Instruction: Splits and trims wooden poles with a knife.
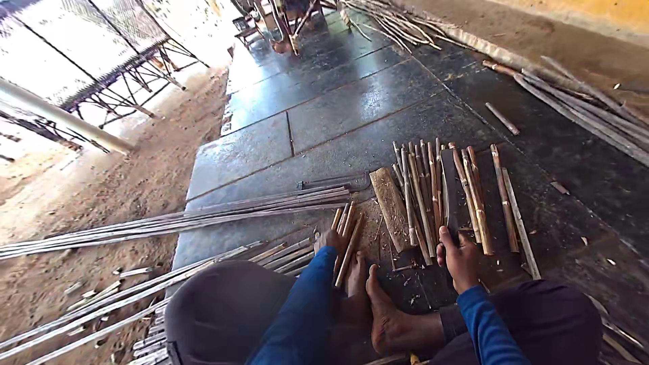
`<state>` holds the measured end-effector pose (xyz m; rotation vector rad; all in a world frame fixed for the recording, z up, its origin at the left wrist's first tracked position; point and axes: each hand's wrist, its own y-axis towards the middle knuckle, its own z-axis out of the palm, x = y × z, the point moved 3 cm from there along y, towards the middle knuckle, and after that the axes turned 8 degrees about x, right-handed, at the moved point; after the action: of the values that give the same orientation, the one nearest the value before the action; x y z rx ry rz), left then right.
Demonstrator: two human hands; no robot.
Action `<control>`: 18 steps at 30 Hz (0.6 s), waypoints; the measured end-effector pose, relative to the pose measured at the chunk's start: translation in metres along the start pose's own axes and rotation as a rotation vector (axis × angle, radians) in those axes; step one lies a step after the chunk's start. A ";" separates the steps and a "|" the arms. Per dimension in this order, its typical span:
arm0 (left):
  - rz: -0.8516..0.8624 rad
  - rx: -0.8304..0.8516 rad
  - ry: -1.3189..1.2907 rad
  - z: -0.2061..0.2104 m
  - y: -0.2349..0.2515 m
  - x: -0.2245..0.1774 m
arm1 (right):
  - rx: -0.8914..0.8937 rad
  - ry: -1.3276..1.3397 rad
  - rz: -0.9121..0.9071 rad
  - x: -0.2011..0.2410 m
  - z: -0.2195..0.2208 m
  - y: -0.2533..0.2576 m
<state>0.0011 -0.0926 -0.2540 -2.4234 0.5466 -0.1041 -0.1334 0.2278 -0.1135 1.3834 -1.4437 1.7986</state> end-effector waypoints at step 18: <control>0.546 -0.644 -0.540 -0.080 -0.055 -0.073 | 0.041 0.011 -0.055 -0.093 -0.016 0.065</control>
<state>-0.0622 -0.0696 -0.1531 -2.6143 1.0676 1.0663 -0.1562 0.2415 -0.2248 1.4174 -1.3571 1.8079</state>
